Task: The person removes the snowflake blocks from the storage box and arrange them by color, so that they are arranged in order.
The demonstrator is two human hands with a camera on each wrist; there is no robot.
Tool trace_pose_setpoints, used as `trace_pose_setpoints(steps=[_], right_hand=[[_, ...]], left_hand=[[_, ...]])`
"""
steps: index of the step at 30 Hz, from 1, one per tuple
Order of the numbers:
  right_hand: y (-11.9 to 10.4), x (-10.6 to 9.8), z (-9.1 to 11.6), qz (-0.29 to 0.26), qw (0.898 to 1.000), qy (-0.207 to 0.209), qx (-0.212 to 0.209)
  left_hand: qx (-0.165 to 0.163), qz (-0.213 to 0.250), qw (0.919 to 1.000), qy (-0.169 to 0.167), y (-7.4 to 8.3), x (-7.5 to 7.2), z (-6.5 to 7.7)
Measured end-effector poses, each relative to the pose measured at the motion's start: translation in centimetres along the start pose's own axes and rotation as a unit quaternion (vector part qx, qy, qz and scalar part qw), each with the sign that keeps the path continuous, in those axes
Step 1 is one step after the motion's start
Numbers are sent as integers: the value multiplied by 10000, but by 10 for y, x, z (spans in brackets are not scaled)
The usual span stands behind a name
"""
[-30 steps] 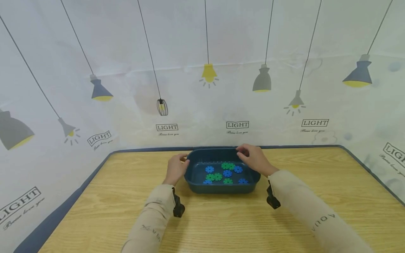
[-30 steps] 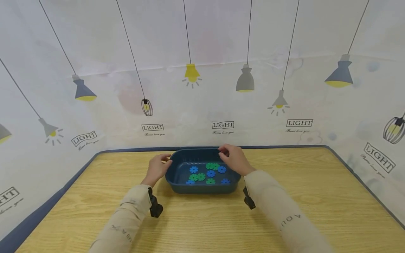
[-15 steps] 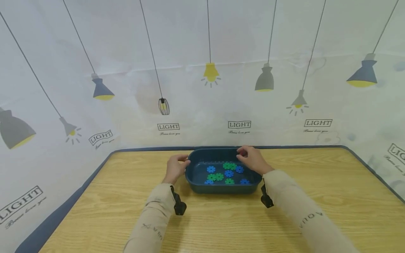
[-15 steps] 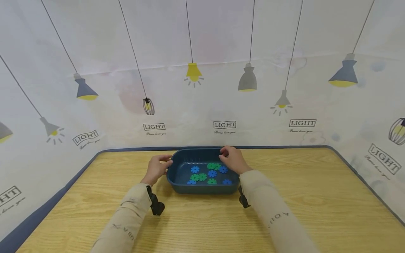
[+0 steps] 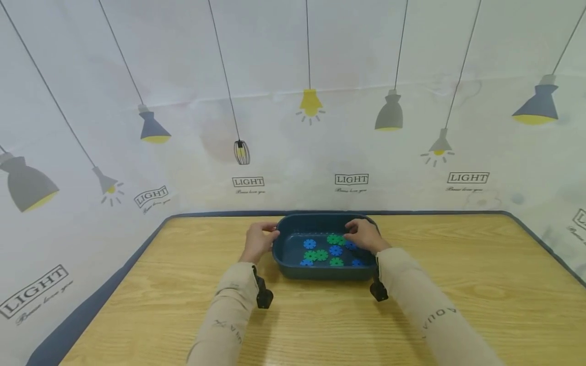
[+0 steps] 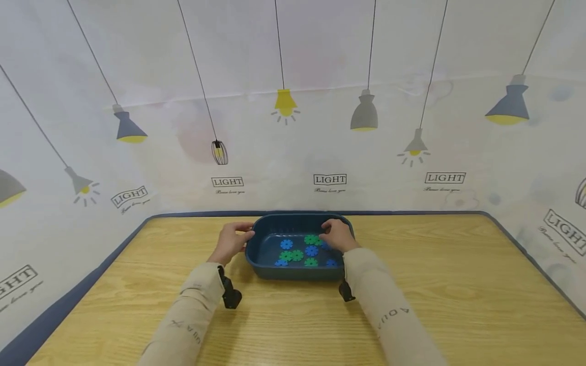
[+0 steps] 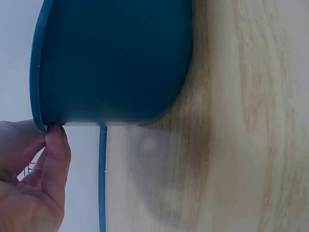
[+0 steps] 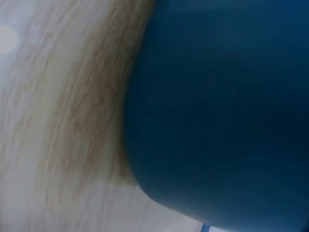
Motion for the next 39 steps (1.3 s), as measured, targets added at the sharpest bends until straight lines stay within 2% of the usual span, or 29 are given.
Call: trace_pose_setpoints(steps=[7, 13, 21, 30, 39], right_hand=[[3, 5, -1, -181, 9998, -94, 88], [3, 7, -3, -9, 9992, -243, 321], [2, 10, -4, 18, 9979, -496, 408], [3, 12, -1, 193, 9956, -839, 365], [0, 12, 1, 107, 9958, -864, 276]], left_hand=[[-400, 360, 9985, -115, 0, -1, 0], [-453, 371, 9981, -166, 1, -1, -1], [-596, 481, 9969, -154, 0, -1, -2], [-628, 563, 9963, -155, 1, 2, 0], [-608, 584, 9964, -118, 1, 1, 1]])
Point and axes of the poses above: each hand's wrist, its own z-axis away from the middle knuckle, its own x-axis out of the palm, y = z × x, the point moved 1 cm from there along -z, towards the middle knuckle, and after that the axes turned 7 degrees about -x, right-handed, at the moved point
